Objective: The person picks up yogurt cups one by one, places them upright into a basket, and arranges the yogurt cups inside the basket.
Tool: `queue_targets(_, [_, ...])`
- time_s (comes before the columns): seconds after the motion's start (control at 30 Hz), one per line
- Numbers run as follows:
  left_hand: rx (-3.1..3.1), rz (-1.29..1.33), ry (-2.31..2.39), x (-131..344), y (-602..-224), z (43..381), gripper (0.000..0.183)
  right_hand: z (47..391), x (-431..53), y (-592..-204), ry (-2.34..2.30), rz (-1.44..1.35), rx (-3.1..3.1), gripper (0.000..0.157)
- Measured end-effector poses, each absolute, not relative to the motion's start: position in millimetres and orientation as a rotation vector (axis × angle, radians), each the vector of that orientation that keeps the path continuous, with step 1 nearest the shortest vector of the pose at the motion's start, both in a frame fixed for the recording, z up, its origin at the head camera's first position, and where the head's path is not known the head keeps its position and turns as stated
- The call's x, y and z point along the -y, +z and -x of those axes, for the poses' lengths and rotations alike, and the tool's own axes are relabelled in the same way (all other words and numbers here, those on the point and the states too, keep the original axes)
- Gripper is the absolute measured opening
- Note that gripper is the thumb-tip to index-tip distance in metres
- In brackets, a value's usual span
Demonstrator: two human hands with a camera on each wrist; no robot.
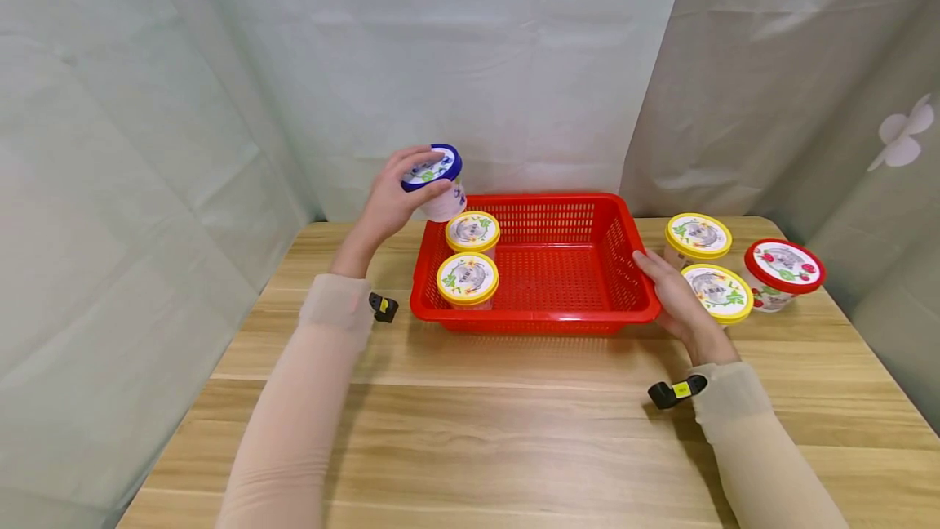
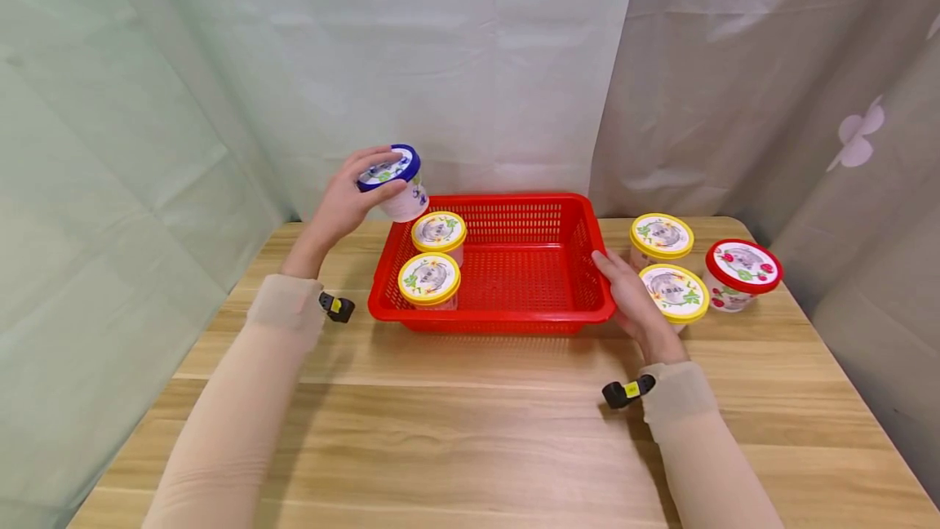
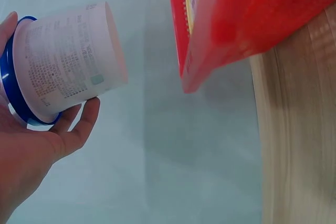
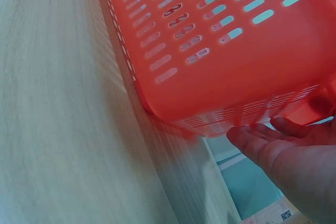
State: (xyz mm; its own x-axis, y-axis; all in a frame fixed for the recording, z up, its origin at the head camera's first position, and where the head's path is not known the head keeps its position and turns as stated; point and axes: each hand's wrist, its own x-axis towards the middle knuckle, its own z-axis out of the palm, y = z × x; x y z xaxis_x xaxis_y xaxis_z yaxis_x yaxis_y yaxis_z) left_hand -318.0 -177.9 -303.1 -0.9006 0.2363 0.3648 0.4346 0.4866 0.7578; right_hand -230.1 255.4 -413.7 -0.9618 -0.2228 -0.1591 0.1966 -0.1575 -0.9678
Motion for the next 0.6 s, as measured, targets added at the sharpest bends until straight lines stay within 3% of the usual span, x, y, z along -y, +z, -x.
queue_targets(0.6, [2.564, 0.681, -1.405, 138.3, -293.1, 325.4, 0.052, 228.6, -256.3, -411.5, -2.178, 0.008, -1.842, 0.068])
